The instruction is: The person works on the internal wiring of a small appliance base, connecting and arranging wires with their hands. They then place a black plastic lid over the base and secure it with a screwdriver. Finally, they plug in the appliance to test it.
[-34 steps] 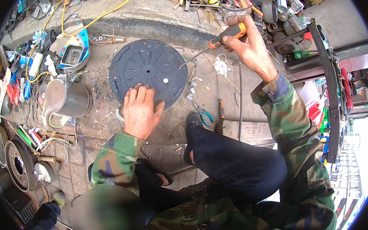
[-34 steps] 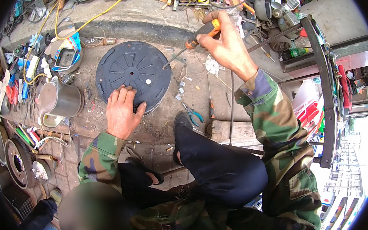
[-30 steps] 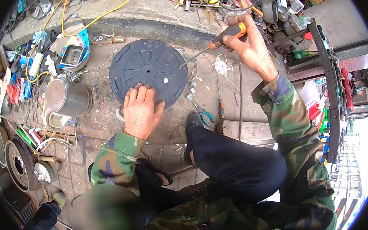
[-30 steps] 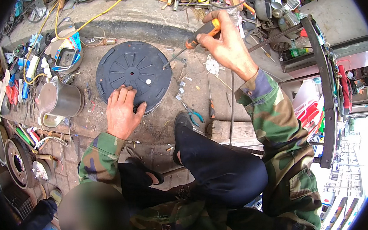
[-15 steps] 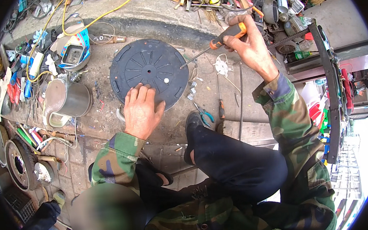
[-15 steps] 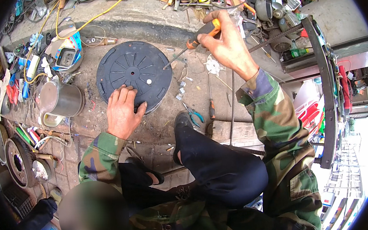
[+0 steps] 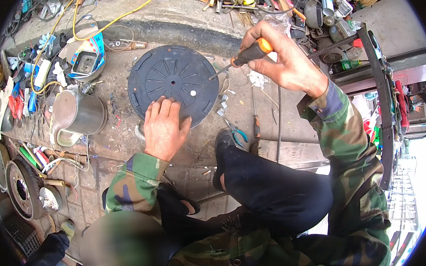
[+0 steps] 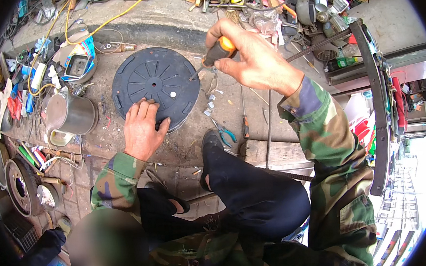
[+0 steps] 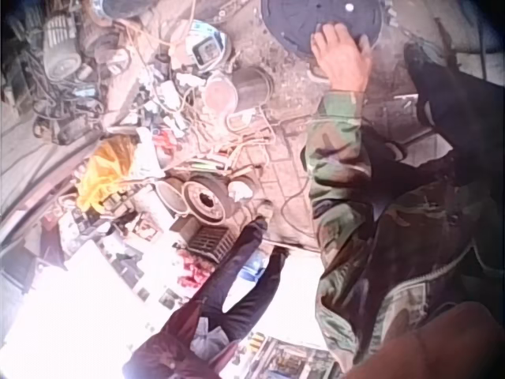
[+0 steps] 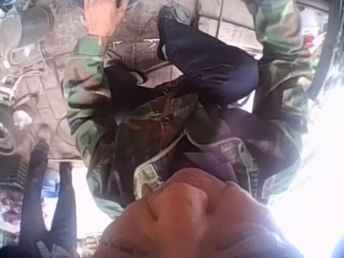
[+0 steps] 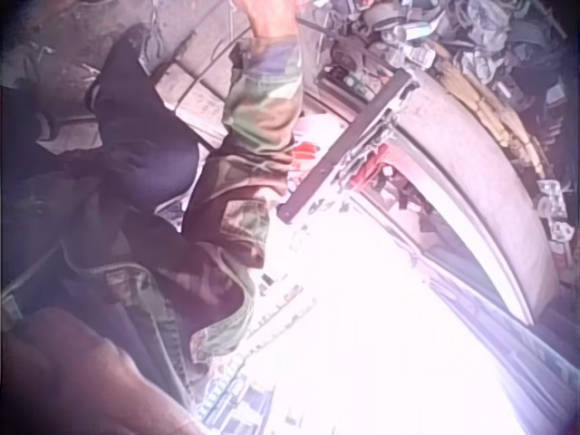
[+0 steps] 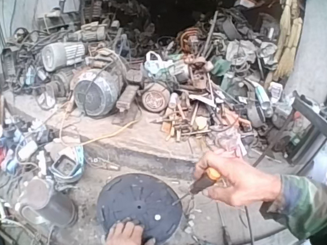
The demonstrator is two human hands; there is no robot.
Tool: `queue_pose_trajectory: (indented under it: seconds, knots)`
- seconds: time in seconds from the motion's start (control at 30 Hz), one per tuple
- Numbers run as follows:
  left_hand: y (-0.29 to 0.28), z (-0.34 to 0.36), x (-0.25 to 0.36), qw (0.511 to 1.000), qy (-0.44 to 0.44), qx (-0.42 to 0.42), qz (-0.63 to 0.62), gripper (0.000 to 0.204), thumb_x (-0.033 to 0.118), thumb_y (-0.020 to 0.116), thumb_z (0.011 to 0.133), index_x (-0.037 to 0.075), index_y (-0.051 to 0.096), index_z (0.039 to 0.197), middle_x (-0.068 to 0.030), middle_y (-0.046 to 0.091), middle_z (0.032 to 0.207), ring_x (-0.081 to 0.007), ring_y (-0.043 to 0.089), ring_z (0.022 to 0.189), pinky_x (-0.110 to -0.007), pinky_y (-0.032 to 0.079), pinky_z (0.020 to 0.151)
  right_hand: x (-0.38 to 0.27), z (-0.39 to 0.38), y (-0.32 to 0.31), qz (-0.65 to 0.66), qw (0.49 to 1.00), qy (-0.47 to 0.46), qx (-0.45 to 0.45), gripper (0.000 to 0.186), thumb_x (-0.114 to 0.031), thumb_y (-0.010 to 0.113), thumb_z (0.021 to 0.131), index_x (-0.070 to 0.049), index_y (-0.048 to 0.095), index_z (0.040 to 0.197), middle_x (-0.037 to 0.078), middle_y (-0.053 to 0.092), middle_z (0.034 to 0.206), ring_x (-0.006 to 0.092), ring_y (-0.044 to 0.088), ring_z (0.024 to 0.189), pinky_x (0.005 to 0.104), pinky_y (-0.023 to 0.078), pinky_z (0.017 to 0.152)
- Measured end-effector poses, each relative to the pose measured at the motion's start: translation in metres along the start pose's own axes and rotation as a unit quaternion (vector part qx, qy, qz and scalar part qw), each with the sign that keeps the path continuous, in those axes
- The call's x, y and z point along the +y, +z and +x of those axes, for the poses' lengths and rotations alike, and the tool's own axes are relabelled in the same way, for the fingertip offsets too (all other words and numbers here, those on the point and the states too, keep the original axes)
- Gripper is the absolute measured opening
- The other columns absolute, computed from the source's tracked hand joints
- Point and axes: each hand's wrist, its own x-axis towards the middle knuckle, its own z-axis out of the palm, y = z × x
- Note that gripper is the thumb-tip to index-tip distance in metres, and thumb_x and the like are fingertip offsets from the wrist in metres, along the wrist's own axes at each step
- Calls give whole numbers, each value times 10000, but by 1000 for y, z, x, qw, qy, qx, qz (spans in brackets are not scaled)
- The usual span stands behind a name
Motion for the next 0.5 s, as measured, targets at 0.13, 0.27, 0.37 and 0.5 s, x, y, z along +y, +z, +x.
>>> queue_pose_trajectory:
  seconds: [0.13,0.27,0.37,0.5]
  knots:
    - [0,-1,0,1000,-2,-1,3,460,240,857,825,23,694,1197,-136,675,1263,-382,614,1281,-495,487,1086,1,13,-8,9,999,35,-27,368,17,753,898,-62,586,1217,91,717,1108,240,723,1094,389,554,955]
    - [-1,-2,-2,1000,-1,-2,4,462,241,856,827,24,692,1202,-135,675,1263,-381,617,1278,-492,494,1077,-4,21,-14,-13,996,-32,-78,345,33,744,864,-47,603,1168,86,691,1089,245,698,1081,397,543,948]
    - [0,-1,-1,1000,1,-1,2,466,242,856,829,25,692,1208,-136,675,1260,-381,618,1278,-489,497,1071,-22,22,-2,-48,997,-40,-47,307,-44,772,884,-26,600,1137,151,717,996,307,742,980,414,576,870]
    - [-1,-2,-1,1000,-1,-4,2,471,244,856,830,29,693,1216,-139,674,1254,-381,618,1278,-489,497,1068,-20,26,12,-167,982,57,65,360,-313,755,944,-30,566,1059,206,766,848,462,754,797,539,601,727]
